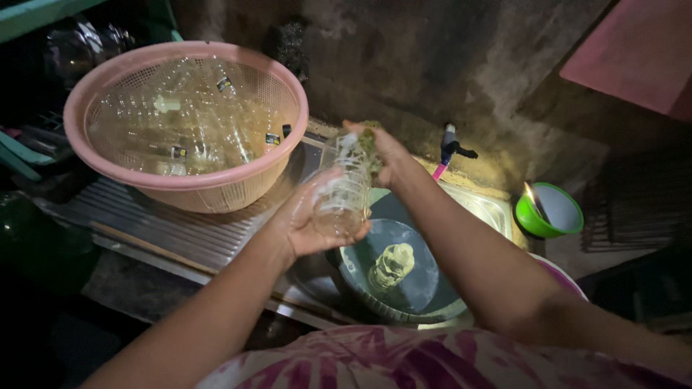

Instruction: The person washes plastic bottles at a kitchen sink. They add soap to a basin, rinse a scrubber, then scrub and rinse several plastic bottles one by one, placing them into a pink colander.

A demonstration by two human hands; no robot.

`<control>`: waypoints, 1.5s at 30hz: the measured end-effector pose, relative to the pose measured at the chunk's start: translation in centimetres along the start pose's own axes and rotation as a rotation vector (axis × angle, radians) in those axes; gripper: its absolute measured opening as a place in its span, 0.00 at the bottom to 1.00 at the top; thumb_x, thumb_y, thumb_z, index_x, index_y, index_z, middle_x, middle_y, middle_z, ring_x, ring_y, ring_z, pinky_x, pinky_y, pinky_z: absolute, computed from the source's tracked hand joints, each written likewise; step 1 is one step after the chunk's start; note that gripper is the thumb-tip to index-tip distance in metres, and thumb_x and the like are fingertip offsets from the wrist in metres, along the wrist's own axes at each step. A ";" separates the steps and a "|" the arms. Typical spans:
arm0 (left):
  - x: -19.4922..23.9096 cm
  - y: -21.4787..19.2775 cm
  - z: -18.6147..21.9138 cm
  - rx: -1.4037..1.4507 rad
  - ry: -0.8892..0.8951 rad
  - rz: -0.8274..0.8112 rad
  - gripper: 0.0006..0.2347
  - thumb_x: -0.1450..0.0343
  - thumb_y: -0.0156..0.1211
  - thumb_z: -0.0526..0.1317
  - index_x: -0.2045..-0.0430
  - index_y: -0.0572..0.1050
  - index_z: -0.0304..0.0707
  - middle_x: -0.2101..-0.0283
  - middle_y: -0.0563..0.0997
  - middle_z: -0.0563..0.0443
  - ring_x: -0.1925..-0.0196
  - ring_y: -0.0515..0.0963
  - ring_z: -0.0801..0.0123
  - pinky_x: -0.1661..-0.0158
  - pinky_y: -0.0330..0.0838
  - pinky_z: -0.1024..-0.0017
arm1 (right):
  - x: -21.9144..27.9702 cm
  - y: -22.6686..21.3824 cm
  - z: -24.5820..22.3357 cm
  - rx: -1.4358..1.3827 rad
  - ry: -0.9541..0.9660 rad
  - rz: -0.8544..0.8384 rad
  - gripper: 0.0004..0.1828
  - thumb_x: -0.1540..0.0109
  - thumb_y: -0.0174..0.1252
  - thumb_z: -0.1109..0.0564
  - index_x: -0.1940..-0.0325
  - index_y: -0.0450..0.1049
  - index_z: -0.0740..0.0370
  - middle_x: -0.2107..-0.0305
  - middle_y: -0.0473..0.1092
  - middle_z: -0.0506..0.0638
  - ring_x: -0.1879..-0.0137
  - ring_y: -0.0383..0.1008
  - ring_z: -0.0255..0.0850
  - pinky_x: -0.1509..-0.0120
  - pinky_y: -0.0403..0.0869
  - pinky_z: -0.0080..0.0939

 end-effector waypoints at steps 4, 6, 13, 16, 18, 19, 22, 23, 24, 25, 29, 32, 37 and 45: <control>1.3 0.4 0.0 0.061 -0.052 -0.068 0.34 0.39 0.67 0.62 0.47 0.73 0.34 0.55 0.77 0.28 0.57 0.80 0.39 0.59 0.81 0.47 | -1.4 -1.2 -0.5 -0.202 -0.031 -0.148 0.05 0.37 0.59 0.58 0.61 0.77 0.61 0.68 0.78 0.55 0.64 0.80 0.45 0.52 0.81 0.48; 1.0 0.3 0.0 -0.074 -0.073 0.019 0.34 0.42 0.68 0.62 0.49 0.74 0.36 0.56 0.78 0.29 0.58 0.81 0.38 0.62 0.81 0.46 | -2.0 -1.8 -0.4 -0.163 -0.025 -0.044 0.06 0.39 0.58 0.56 0.64 0.77 0.61 0.71 0.77 0.54 0.67 0.79 0.45 0.57 0.81 0.48; -1.5 0.7 1.7 -1.097 0.419 0.475 0.26 0.49 0.79 0.39 0.56 0.80 0.32 0.62 0.87 0.38 0.63 0.88 0.54 0.64 0.83 0.54 | -3.1 -2.5 0.3 0.109 -0.260 0.332 0.01 0.38 0.58 0.63 0.64 0.73 0.64 0.75 0.73 0.56 0.69 0.76 0.50 0.62 0.77 0.56; -1.5 -0.2 1.1 -0.707 0.154 0.376 0.26 0.46 0.77 0.39 0.53 0.79 0.37 0.62 0.84 0.41 0.66 0.85 0.59 0.64 0.84 0.52 | -2.8 -2.9 1.2 -0.023 -0.057 0.187 0.09 0.36 0.52 0.56 0.66 0.75 0.61 0.74 0.74 0.56 0.67 0.78 0.47 0.59 0.81 0.53; -0.8 -0.7 1.1 -0.359 0.000 0.184 0.28 0.45 0.77 0.43 0.51 0.77 0.36 0.60 0.82 0.37 0.65 0.83 0.56 0.63 0.85 0.51 | -2.5 -2.8 1.4 -0.154 -0.030 0.074 0.09 0.36 0.52 0.57 0.66 0.74 0.63 0.71 0.75 0.57 0.64 0.79 0.48 0.55 0.82 0.53; -0.3 -0.7 0.9 -0.215 -0.025 0.041 0.29 0.44 0.78 0.45 0.51 0.76 0.32 0.59 0.81 0.33 0.64 0.84 0.51 0.64 0.85 0.51 | -2.2 -2.9 1.5 -0.221 -0.019 0.018 0.09 0.35 0.52 0.57 0.66 0.74 0.64 0.70 0.75 0.58 0.63 0.79 0.49 0.54 0.83 0.52; 0.0 -1.2 0.7 -0.165 -0.096 0.029 0.34 0.45 0.76 0.53 0.50 0.75 0.28 0.57 0.80 0.28 0.61 0.83 0.43 0.64 0.84 0.51 | -1.8 -3.1 2.8 -0.238 -0.016 0.026 0.16 0.40 0.53 0.48 0.64 0.78 0.63 0.69 0.77 0.57 0.64 0.79 0.48 0.58 0.82 0.50; -0.1 -1.5 0.5 -0.212 -0.119 0.095 0.36 0.46 0.75 0.56 0.50 0.75 0.28 0.56 0.80 0.28 0.61 0.83 0.42 0.64 0.84 0.51 | -1.7 -3.3 3.1 -0.128 -0.049 0.100 0.12 0.39 0.55 0.51 0.64 0.76 0.62 0.69 0.76 0.56 0.64 0.79 0.48 0.59 0.81 0.50; -0.4 -1.7 0.5 -0.444 -0.062 0.240 0.37 0.45 0.76 0.53 0.46 0.68 0.31 0.53 0.79 0.31 0.56 0.82 0.45 0.61 0.82 0.49 | -1.7 -3.5 3.5 -0.017 -0.081 0.174 0.08 0.38 0.58 0.55 0.64 0.74 0.62 0.69 0.75 0.55 0.65 0.78 0.47 0.61 0.80 0.50; -0.8 -1.7 0.7 -0.675 0.003 0.385 0.40 0.45 0.78 0.50 0.41 0.62 0.35 0.50 0.78 0.35 0.52 0.81 0.48 0.58 0.80 0.47 | -1.9 -3.5 3.8 0.096 -0.113 0.246 0.06 0.37 0.60 0.58 0.64 0.72 0.62 0.69 0.74 0.54 0.65 0.78 0.46 0.62 0.79 0.49; -1.3 -0.7 1.2 -1.427 0.350 0.684 0.41 0.46 0.80 0.48 0.40 0.63 0.38 0.52 0.81 0.40 0.54 0.83 0.54 0.52 0.80 0.59 | -2.0 -3.5 3.8 0.159 -0.273 0.545 0.06 0.40 0.64 0.61 0.59 0.78 0.65 0.68 0.78 0.57 0.67 0.81 0.47 0.62 0.82 0.50; -1.9 -0.5 1.0 -0.809 0.347 0.434 0.32 0.46 0.75 0.40 0.46 0.70 0.42 0.55 0.84 0.47 0.58 0.86 0.60 0.63 0.84 0.58 | -1.7 -3.2 3.4 0.031 -0.165 0.347 0.10 0.38 0.63 0.53 0.59 0.79 0.62 0.69 0.76 0.55 0.69 0.79 0.45 0.64 0.81 0.48; -2.3 -0.6 1.2 -0.367 0.166 0.191 0.21 0.33 0.69 0.48 0.50 0.75 0.39 0.65 0.83 0.49 0.69 0.82 0.64 0.74 0.81 0.64 | 0.2 -1.4 4.4 -0.100 -0.109 0.305 0.17 0.36 0.57 0.44 0.55 0.75 0.59 0.68 0.75 0.53 0.65 0.78 0.46 0.59 0.82 0.52; -2.7 -1.7 2.4 -0.264 0.248 0.395 0.24 0.31 0.58 0.57 0.46 0.73 0.45 0.63 0.85 0.47 0.67 0.85 0.59 0.70 0.83 0.58 | 8.0 4.7 7.1 0.504 -0.378 0.665 0.27 0.36 0.57 0.38 0.42 0.71 0.58 0.53 0.75 0.58 0.51 0.78 0.45 0.46 0.77 0.49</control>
Point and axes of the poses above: each hand's wrist, its own x-axis away from the middle knuckle, its own y-axis out of the palm, z = x × y, the point moved 3 cm from there along -x, towards the middle knuckle
